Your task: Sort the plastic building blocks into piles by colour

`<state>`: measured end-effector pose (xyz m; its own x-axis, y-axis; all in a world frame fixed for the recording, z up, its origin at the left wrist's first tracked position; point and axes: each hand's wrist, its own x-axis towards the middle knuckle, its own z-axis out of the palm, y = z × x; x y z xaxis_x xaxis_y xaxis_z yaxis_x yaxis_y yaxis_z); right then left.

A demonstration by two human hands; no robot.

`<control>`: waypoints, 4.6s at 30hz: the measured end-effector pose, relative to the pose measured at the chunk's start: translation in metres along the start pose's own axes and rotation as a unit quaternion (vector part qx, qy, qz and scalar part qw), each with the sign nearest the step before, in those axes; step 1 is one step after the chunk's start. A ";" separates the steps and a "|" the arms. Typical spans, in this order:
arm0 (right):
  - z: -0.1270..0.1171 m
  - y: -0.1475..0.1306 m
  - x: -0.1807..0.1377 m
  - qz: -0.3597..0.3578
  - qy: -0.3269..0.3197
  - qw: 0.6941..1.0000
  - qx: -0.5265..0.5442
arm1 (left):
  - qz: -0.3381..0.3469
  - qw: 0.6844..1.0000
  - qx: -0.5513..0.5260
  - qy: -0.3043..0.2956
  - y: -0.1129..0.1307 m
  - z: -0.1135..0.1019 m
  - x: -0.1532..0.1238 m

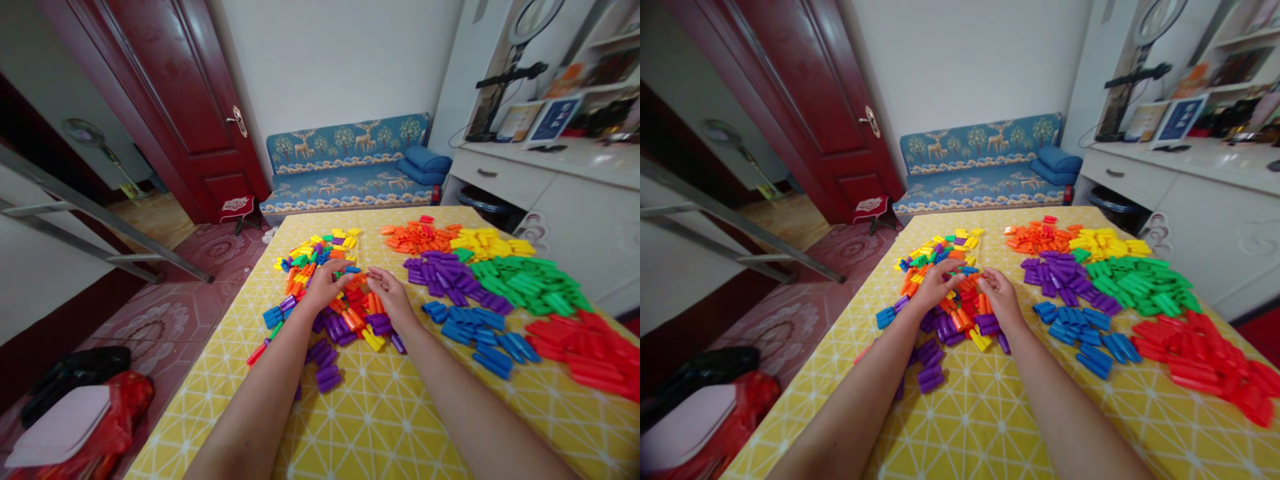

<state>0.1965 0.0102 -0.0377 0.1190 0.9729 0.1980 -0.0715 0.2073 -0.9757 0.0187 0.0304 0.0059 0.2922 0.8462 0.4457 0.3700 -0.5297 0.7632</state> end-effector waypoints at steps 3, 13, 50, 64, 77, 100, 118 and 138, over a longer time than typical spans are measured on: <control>0.002 -0.003 -0.001 -0.008 -0.026 1.000 -0.013 | -0.095 0.977 -0.171 0.079 0.006 0.001 0.007; 0.000 -0.016 -0.003 -0.050 -0.064 0.992 -0.101 | -0.176 0.678 -0.617 0.360 0.019 -0.030 0.078; 0.009 -0.005 -0.011 -0.048 -0.017 0.978 -0.203 | -0.009 0.958 0.117 -0.260 0.020 -0.066 -0.029; 0.020 -0.011 -0.022 -0.077 -0.084 0.982 -0.151 | -0.024 0.999 0.020 0.025 -0.008 -0.001 -0.031; 0.021 -0.014 -0.024 -0.122 0.020 0.984 -0.127 | -0.049 0.996 -0.075 -0.017 -0.009 0.010 -0.035; 0.013 -0.002 -0.014 -0.001 0.093 0.996 0.000 | 0.101 0.955 0.130 -0.249 0.039 -0.023 -0.045; 0.027 -0.024 -0.031 -0.063 -0.066 0.991 -0.099 | -0.029 0.998 -0.009 0.063 -0.001 0.009 -0.045; 0.025 -0.017 -0.029 -0.121 -0.022 0.973 -0.196 | 0.041 0.995 0.083 0.028 0.006 0.010 -0.048</control>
<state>0.1690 -0.0186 -0.0247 0.0430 0.9058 0.4215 0.3382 0.3838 -0.8593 0.0152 -0.0139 -0.0156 0.2784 0.7995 0.5322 0.4890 -0.5949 0.6379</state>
